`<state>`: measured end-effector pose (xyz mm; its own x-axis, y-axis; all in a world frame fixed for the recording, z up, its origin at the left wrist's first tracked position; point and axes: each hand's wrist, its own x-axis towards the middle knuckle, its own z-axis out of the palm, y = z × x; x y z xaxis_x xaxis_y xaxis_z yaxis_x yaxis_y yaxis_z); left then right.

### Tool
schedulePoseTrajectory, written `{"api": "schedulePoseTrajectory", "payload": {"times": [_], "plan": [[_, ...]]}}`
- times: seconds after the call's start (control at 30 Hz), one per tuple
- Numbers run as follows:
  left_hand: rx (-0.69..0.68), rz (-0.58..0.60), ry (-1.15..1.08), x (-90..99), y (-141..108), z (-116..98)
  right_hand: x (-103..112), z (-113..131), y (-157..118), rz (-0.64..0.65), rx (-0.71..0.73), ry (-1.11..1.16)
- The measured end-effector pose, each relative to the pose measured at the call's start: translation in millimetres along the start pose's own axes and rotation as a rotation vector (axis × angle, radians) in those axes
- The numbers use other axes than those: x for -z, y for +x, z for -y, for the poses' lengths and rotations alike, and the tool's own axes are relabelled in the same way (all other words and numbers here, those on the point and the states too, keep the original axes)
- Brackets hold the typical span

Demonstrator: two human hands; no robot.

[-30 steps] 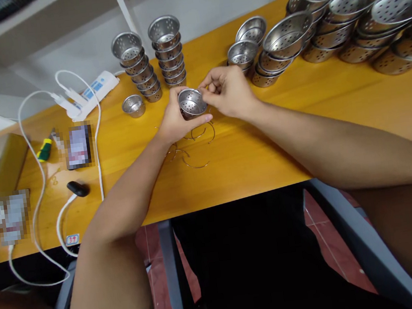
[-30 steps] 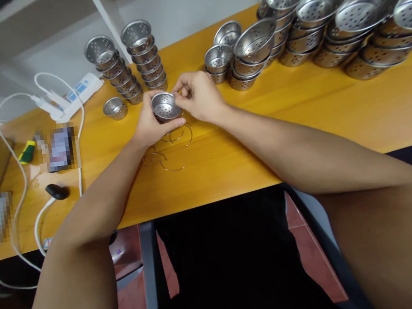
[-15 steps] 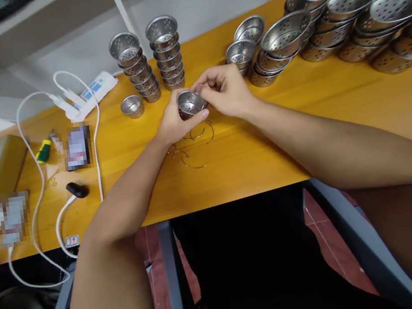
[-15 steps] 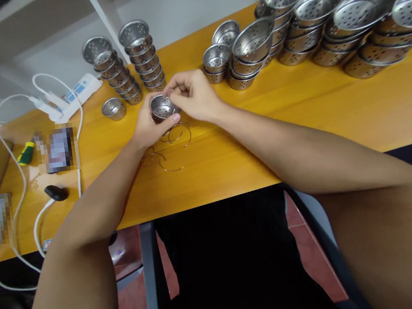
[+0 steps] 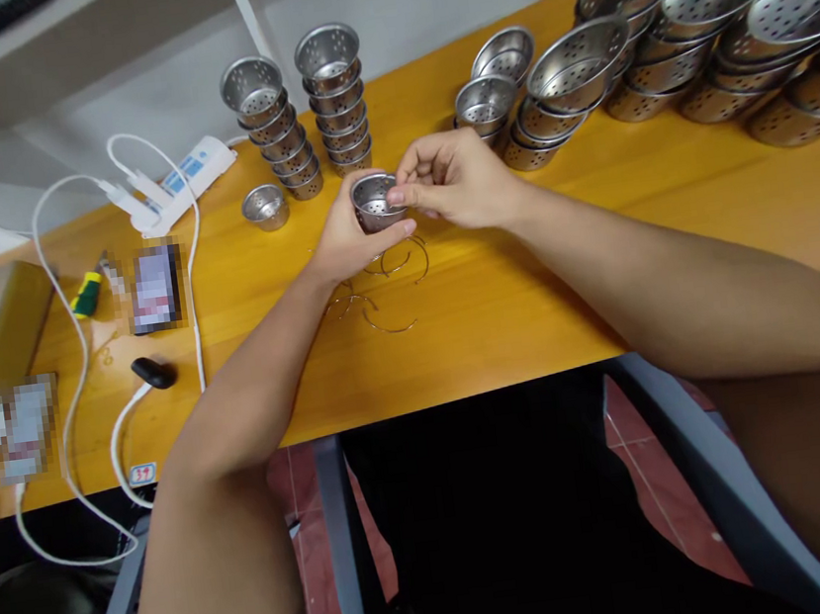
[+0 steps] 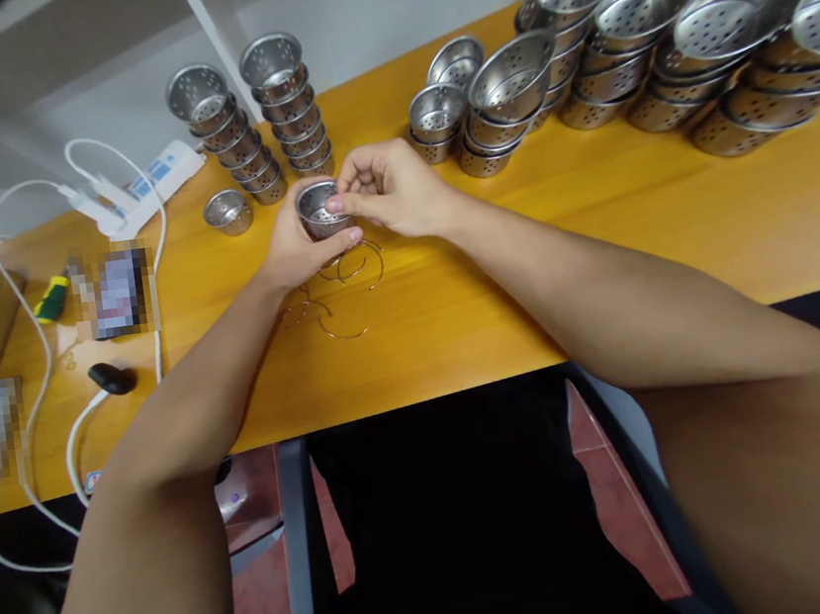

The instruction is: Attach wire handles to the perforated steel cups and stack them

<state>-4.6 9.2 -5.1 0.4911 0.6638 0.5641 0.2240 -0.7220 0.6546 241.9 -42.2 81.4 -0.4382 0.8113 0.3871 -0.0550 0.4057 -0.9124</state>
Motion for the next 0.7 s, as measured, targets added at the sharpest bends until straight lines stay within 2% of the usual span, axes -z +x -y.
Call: {"api": "schedulePoseTrajectory", "payload": {"times": [0.17,0.37,0.57,0.7], "plan": [[-0.038,-0.001,0.019,-0.2,0,5,-2,3,0,-0.006,-0.037,-0.004],[-0.063,0.008,0.018,-1.0,-2,10,1,0,0,0.031,-0.016,-0.019],[-0.038,-0.034,0.001,-2.1,-2,13,7,-17,-3,-0.138,0.11,-0.253],[0.069,-0.103,0.008,-0.9,0,10,9,-16,-8,-0.11,0.134,-0.422]]}}
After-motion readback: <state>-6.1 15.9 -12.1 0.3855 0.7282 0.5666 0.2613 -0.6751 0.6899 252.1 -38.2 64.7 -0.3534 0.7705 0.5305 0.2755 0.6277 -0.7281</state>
